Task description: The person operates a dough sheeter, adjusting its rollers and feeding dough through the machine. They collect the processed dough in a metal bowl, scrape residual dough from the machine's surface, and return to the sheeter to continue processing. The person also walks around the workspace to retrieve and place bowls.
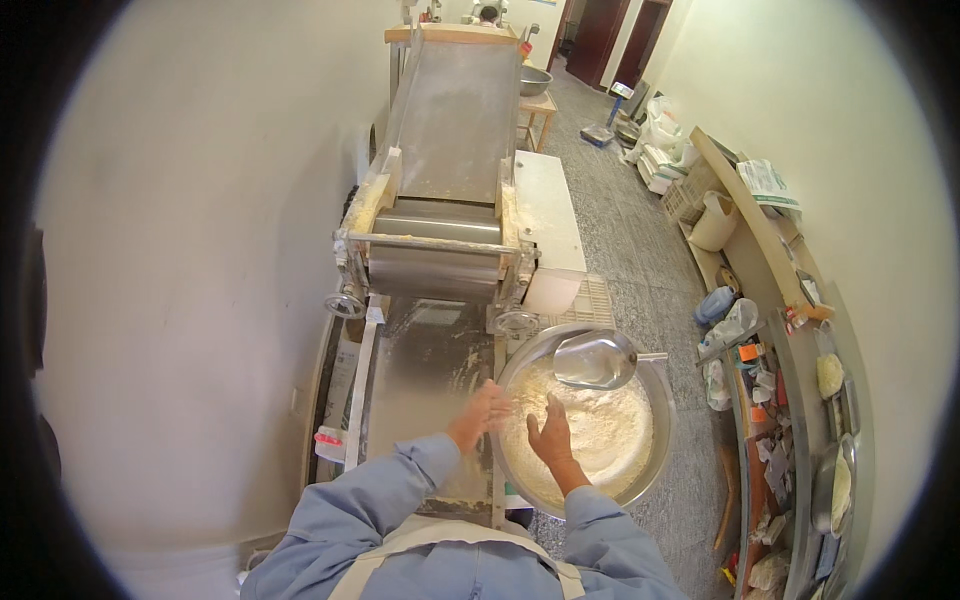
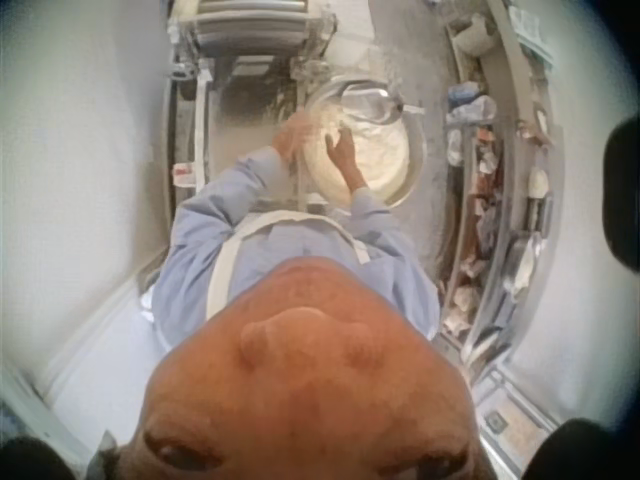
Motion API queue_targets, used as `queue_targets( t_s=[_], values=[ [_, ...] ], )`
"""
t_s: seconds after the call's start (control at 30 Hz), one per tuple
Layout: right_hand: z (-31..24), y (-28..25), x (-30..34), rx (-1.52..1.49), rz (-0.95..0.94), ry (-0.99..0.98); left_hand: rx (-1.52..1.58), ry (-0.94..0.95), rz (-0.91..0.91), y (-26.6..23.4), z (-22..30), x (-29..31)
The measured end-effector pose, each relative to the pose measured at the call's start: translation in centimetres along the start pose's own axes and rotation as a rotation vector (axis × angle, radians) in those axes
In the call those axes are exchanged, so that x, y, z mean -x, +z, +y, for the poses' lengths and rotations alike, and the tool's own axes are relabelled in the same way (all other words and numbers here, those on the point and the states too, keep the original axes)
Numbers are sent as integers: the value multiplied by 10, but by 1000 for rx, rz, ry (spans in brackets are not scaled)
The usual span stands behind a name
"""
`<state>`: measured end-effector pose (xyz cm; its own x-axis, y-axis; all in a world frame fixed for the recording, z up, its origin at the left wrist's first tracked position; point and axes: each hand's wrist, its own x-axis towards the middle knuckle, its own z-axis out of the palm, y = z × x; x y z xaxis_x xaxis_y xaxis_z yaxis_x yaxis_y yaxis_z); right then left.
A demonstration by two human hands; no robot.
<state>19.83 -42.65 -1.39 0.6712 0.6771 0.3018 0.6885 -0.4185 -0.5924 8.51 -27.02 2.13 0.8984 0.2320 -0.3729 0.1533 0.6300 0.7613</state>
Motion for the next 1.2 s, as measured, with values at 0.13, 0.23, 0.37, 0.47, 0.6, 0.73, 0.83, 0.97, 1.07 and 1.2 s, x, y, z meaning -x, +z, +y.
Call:
queue_targets(
  t_s=[0.13,0.23,0.37,0.47,0.6,0.73,0.83,0.97,1.07,1.2],
  values=[
    [-16,9,-25,-3,48,-39,35,-59,205,-63,-3,-18],
    [-17,23,-25,18,13,9,73,-124,259,-89,-23,-11],
    [5,49,-13,-80,-14,77,62,-179,288,-115,-46,-1],
    [30,69,-10,-31,9,26,-4,-175,286,-138,-64,4],
    [55,83,-10,40,-42,46,-44,-26,348,-159,-87,10],
    [59,77,-7,14,72,-87,-134,8,329,-164,-102,29],
    [46,65,9,30,118,-139,-144,58,305,-163,-116,59],
    [18,48,42,66,141,-208,-131,19,195,-164,-129,104],
    [-1,28,56,107,151,-209,-115,124,254,-163,-125,124],
    [-18,1,54,157,252,-317,-140,229,315,-158,-95,137]
  ],
)
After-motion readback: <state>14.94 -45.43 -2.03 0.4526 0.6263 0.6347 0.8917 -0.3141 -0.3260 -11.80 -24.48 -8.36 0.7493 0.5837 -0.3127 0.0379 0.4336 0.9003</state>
